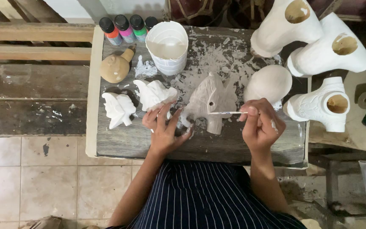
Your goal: Applying paint or glaze to small ceramic figurines using a thin brush
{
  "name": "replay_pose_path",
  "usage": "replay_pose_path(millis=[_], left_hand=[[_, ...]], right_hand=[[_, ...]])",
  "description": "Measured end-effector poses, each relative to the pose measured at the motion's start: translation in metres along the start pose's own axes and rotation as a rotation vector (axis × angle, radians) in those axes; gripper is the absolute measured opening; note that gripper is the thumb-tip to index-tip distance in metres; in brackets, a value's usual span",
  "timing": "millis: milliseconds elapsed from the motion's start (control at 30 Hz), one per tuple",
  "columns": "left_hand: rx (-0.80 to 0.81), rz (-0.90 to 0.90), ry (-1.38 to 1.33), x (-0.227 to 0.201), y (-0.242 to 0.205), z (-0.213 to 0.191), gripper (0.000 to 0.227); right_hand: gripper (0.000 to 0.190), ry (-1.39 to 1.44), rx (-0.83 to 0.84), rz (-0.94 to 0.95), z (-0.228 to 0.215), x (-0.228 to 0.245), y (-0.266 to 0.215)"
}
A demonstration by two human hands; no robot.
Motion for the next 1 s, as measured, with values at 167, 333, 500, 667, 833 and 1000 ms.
replay_pose_path(millis=[167,333,500,667,833,1000], left_hand=[[0.006,-0.007,-0.018,0.001,-0.001,0.0,0.054],[-0.002,0.0,-0.005,0.003,-0.005,0.002,0.053],[-0.014,0.006,-0.011,0.0,-0.001,0.001,0.052],[-0.011,0.007,-0.017,0.004,-0.003,0.004,0.051],[-0.016,0.007,-0.017,0.001,-0.003,0.001,0.053],[0.016,-0.01,-0.02,-0.002,0.001,-0.003,0.055]], right_hand=[[0.031,-0.005,0.028,0.019,0.001,-0.003,0.002],[0.036,0.031,0.005,0.11,0.003,-0.011,-0.004],[0.035,0.099,-0.044,0.218,0.002,-0.019,-0.021],[0.034,0.086,-0.06,0.223,0.001,-0.021,-0.028],[0.034,0.075,-0.059,0.235,0.002,-0.021,-0.032],[0.033,0.112,-0.027,0.29,0.005,-0.02,-0.033]])
Point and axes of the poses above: each hand's wrist, its own y-axis towards the middle knuckle, its own z-axis out of the palm, x = y × z, the point moved 4 cm from there along y, towards the middle knuckle, and after that the axes turned 15 degrees about -z, right-handed, at the moved point
